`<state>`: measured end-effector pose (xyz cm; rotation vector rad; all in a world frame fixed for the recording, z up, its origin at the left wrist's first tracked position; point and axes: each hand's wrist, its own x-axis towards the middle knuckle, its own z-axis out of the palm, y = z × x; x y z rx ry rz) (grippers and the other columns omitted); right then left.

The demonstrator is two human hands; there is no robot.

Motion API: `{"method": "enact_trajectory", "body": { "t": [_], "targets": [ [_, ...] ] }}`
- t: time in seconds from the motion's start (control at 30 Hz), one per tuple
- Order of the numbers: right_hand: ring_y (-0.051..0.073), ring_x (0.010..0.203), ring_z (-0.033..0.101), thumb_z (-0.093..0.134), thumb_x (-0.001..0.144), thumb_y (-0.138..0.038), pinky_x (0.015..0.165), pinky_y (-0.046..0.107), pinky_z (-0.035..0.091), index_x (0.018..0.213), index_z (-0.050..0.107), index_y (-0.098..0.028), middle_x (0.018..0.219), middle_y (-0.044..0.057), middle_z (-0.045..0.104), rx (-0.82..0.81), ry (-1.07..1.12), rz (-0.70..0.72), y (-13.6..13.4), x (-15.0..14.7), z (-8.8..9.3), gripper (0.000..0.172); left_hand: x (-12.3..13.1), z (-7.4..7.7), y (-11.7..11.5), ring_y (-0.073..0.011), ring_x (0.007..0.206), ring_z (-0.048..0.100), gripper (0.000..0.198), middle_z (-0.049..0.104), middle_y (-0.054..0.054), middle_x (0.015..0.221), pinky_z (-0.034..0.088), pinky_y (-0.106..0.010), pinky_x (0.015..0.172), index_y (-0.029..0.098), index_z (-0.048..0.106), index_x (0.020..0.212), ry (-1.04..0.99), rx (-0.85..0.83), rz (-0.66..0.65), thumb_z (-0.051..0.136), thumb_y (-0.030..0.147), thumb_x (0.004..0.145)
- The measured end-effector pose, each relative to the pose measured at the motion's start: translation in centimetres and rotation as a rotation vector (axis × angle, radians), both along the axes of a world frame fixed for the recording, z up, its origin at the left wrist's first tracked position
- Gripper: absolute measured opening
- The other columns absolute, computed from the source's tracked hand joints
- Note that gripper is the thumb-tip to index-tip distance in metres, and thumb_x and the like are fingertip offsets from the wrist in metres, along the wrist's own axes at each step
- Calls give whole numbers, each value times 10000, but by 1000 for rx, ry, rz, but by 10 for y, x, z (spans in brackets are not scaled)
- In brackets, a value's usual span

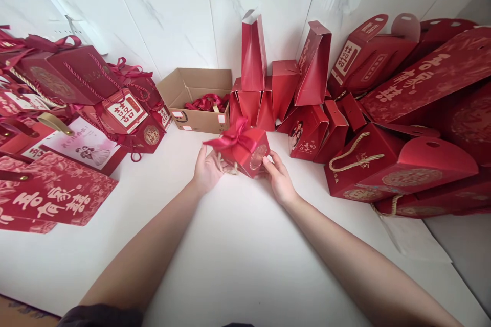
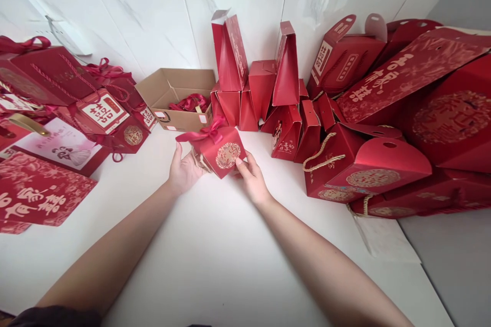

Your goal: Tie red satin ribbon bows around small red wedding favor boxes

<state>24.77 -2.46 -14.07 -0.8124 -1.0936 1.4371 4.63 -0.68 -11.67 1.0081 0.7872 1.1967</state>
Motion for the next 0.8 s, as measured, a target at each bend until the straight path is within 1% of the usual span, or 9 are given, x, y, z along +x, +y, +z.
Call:
{"method": "enact_trajectory", "body": {
  "t": [0.13, 0.2, 0.27, 0.37, 0.47, 0.53, 0.63, 0.7, 0.8],
  "targets": [
    [183, 728, 655, 664, 825, -404, 692, 327, 510, 1294, 443, -264, 809, -23, 690, -117, 153, -45, 4, 1, 0, 537, -3, 4, -2, -277, 869, 691, 525, 717, -86, 989, 533, -408, 759, 176, 632, 1084, -179, -193, -97, 527, 633, 846],
    [179, 694, 657, 707, 773, -349, 679, 322, 510, 1269, 448, -263, 801, -32, 695, -139, 163, -36, 3, 2, 2, 566, -3, 2, -2, -243, 880, 685, 388, 713, -70, 995, 523, -356, 794, 167, 640, 1066, -147, -174, -105, 662, 466, 821],
    [188, 719, 670, 745, 721, -313, 706, 333, 519, 1222, 470, -269, 848, -26, 710, -142, 145, -20, 1, 2, 4, 574, -1, -3, -2, -210, 912, 669, 349, 699, -54, 1041, 504, -309, 820, 180, 636, 1069, -95, -91, -105, 740, 343, 778],
    [215, 849, 688, 776, 686, -289, 819, 377, 525, 1171, 481, -284, 956, -11, 715, -118, 134, 12, -2, 2, 5, 568, 1, -9, -1, -205, 964, 648, 394, 678, -49, 1097, 485, -287, 835, 202, 632, 1081, -16, 0, -135, 784, 332, 741],
    [221, 887, 681, 751, 699, -283, 841, 394, 524, 1125, 491, -276, 1013, 7, 701, -93, 124, -1, -2, 1, 2, 499, 3, -9, -2, -195, 951, 646, 371, 677, -40, 1076, 482, -284, 833, 214, 638, 1090, 10, -28, -118, 746, 387, 781],
    [214, 875, 669, 717, 707, -269, 810, 381, 525, 1108, 494, -260, 1042, 26, 684, -68, 85, -53, 0, 0, 0, 458, 4, -6, -2, -174, 915, 650, 357, 674, -23, 1084, 488, -279, 815, 243, 626, 1140, 7, -54, -60, 701, 394, 825],
    [196, 926, 620, 685, 688, -235, 805, 341, 507, 1073, 512, -230, 1114, 56, 621, 3, -38, -228, 3, 0, -4, 422, 5, -1, -3, -167, 891, 657, 496, 659, -6, 1132, 500, -292, 805, 318, 536, 1293, -1, -65, 22, 695, 381, 828],
    [174, 895, 581, 663, 698, -238, 787, 312, 491, 1030, 530, -215, 1070, 50, 586, 29, -143, -329, 4, 2, -5, 359, 6, -1, -1, -187, 925, 656, 613, 643, -11, 1157, 508, -321, 832, 338, 479, 1346, -10, -75, 66, 730, 361, 788],
    [144, 716, 531, 603, 766, -275, 657, 287, 465, 1008, 533, -212, 925, 20, 563, 9, -224, -307, 5, 4, -5, 260, 7, -5, 1, -243, 1058, 624, 730, 599, -41, 1219, 503, -376, 901, 315, 460, 1347, 16, -83, 125, 789, 328, 695]
  ]
}}
